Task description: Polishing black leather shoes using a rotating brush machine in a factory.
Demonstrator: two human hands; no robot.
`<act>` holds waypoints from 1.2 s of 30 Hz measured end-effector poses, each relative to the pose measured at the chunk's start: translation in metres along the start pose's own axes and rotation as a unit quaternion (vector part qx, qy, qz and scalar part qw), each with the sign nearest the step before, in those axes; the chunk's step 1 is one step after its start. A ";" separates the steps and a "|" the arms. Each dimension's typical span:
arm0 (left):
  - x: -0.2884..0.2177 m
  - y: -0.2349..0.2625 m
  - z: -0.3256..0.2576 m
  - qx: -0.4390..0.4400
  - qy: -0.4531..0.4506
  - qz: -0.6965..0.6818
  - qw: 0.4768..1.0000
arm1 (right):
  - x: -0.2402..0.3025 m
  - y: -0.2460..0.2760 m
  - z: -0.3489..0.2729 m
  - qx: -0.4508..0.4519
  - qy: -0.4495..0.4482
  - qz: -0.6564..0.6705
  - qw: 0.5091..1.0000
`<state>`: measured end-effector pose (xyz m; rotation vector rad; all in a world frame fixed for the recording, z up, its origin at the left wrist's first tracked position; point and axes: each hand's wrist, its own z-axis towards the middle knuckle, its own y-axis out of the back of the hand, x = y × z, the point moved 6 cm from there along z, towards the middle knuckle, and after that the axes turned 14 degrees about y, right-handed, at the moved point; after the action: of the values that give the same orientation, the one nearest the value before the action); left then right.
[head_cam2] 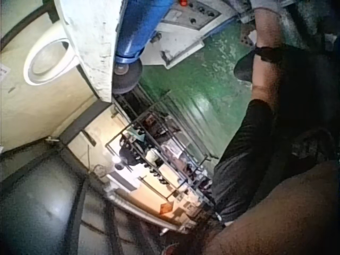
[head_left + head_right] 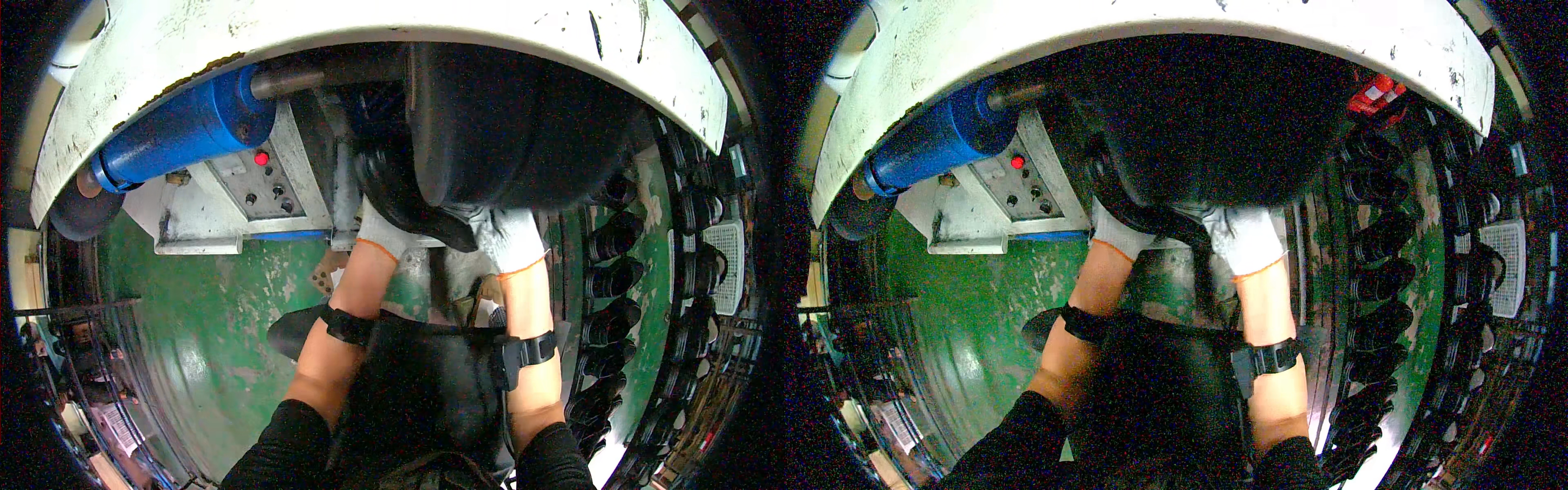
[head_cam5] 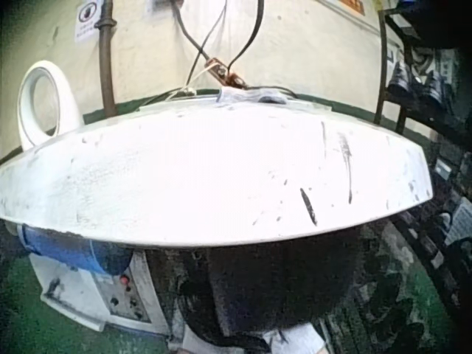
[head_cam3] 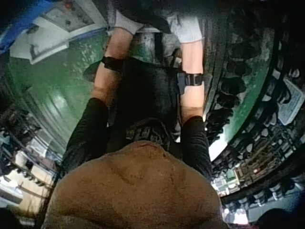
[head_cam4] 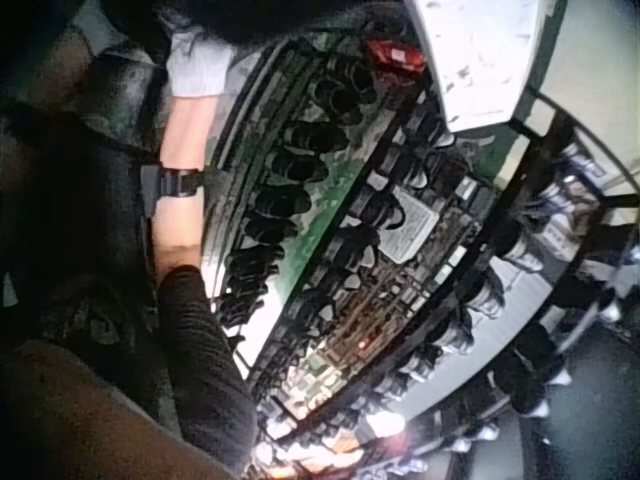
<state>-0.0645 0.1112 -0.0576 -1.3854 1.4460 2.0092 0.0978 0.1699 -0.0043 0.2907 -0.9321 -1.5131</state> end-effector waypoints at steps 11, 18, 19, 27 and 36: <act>0.000 0.033 0.006 0.087 0.125 -0.816 0.557 | 0.020 -0.066 0.002 0.341 -0.028 -0.172 0.924; -0.010 0.019 0.009 0.059 0.152 -0.783 0.600 | 0.040 -0.030 0.032 0.297 -0.071 -0.257 0.917; -0.012 0.016 0.008 0.061 0.154 -0.783 0.599 | 0.040 -0.026 0.032 0.292 -0.080 -0.268 0.915; -0.028 -0.049 -0.010 0.134 0.266 -0.808 0.509 | 0.031 0.029 0.035 0.170 0.064 -0.441 0.879; -0.001 -0.124 0.006 0.182 0.145 -0.737 0.635 | -0.062 0.026 -0.027 0.491 -0.283 -0.293 0.770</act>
<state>0.0195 0.1714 -0.1258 -1.7234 0.2615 0.3912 0.1468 0.2197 -0.0250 0.9859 -2.2768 -1.5452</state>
